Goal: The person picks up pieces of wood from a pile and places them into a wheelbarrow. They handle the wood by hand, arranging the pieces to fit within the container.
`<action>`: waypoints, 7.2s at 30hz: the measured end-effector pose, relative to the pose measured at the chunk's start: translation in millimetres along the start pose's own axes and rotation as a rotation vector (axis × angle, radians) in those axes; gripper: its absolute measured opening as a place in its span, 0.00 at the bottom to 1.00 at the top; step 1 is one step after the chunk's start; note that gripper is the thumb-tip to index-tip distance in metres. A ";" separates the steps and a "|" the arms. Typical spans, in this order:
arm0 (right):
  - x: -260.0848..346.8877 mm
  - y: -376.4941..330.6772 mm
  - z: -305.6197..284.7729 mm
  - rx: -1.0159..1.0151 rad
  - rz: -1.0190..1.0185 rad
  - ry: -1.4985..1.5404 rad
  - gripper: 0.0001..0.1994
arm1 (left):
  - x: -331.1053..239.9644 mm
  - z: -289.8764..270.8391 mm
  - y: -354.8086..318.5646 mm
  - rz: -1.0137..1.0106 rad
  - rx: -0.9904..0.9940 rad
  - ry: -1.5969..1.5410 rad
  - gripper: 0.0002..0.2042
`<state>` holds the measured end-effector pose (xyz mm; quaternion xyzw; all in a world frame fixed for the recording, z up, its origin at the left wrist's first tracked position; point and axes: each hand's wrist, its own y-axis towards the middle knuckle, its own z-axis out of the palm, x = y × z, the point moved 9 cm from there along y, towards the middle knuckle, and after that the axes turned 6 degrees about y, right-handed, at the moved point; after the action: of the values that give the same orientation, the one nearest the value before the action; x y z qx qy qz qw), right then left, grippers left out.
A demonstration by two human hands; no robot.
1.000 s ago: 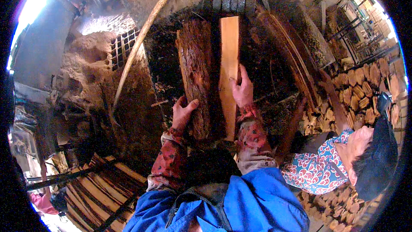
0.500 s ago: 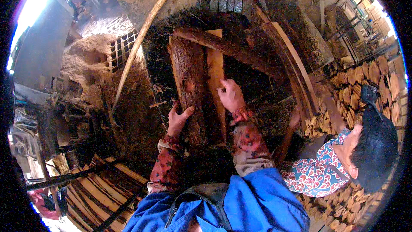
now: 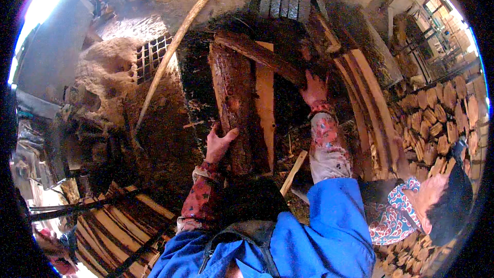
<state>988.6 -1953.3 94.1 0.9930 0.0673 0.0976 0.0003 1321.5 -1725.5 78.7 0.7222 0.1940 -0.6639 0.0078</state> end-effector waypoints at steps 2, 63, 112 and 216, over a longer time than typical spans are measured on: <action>18.6 -5.5 -0.8 0.040 -0.048 0.070 0.37 | 1.6 -2.5 2.9 -0.048 -0.007 -0.002 0.37; -30.8 -105.0 23.7 -0.135 0.233 0.430 0.41 | 10.3 4.3 23.1 -0.005 -0.072 0.036 0.38; 177.8 -149.3 -63.3 -0.203 -0.266 0.659 0.18 | -15.4 -0.5 -2.1 -0.038 -0.037 -0.079 0.35; 153.3 23.5 -1.9 -0.224 -0.101 0.679 0.28 | -0.9 6.3 12.0 -0.035 -0.013 -0.041 0.36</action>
<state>1140.4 -1956.2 126.0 0.8932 0.1012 0.4285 0.0916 1318.9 -1738.6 75.9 0.7048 0.2106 -0.6774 0.0048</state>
